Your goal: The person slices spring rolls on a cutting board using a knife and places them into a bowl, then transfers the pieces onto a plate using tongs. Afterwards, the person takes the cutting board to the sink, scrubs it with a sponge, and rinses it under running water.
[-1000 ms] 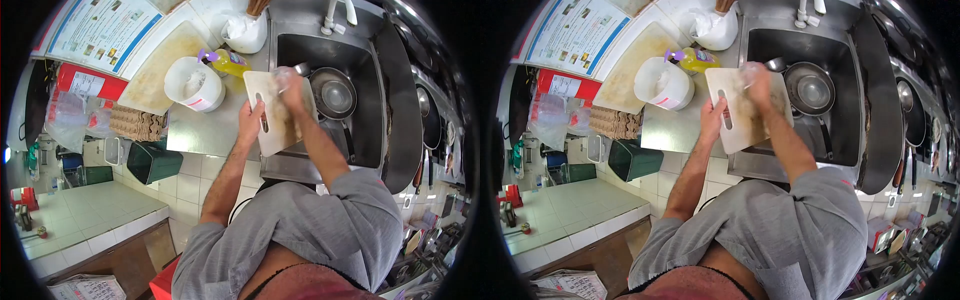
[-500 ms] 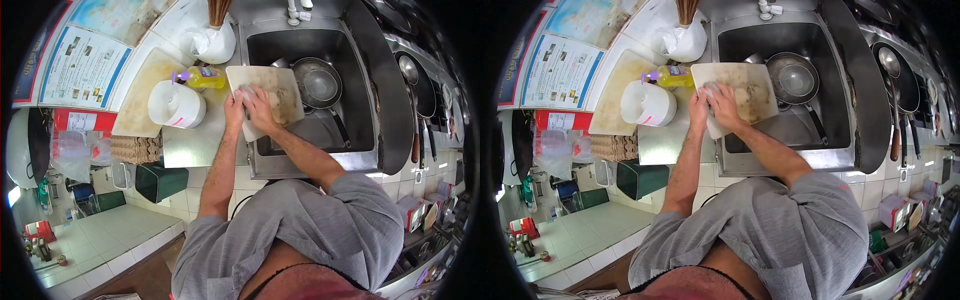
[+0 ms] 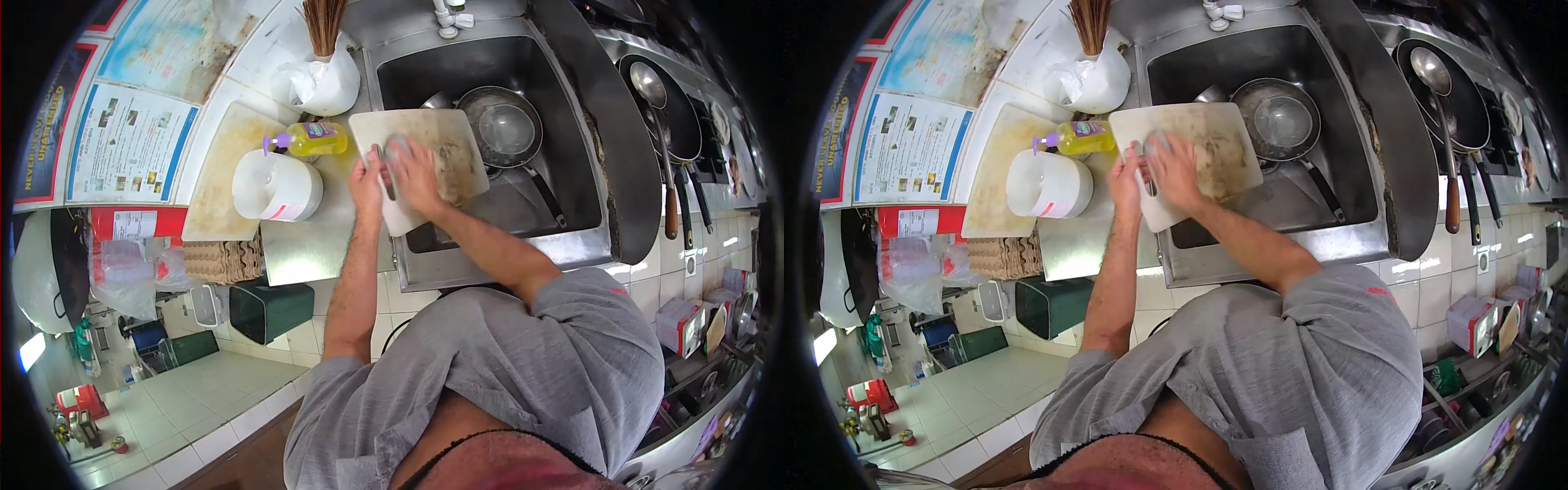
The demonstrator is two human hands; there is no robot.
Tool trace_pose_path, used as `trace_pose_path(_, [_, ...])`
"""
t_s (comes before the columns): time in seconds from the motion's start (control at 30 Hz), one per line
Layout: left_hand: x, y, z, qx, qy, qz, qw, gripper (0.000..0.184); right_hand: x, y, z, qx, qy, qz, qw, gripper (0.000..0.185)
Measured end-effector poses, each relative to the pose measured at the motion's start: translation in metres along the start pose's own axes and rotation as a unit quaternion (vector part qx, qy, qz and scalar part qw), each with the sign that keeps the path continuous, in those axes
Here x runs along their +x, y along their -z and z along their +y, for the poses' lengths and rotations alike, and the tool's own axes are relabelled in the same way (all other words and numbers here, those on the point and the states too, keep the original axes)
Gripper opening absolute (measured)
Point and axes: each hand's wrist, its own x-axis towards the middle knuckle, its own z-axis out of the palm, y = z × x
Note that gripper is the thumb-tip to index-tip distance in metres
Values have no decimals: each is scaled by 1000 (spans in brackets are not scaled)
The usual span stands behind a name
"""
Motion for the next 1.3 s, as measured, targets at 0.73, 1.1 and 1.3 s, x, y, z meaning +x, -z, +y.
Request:
trace_pose_path(0.73, [-67, -8, 60, -23, -68, -33, 997, 30, 12, -35, 198, -11, -352, -58, 934, 34])
trace_pose_path(1.1, [3, -32, -16, 4, -27, 109, 994, 38, -36, 113, -28, 178, -42, -224, 957, 42])
trace_pose_path(1.3, [-7, -53, -28, 29, -45, -55, 997, 69, -28, 134, 14, 42, 31, -284, 957, 51])
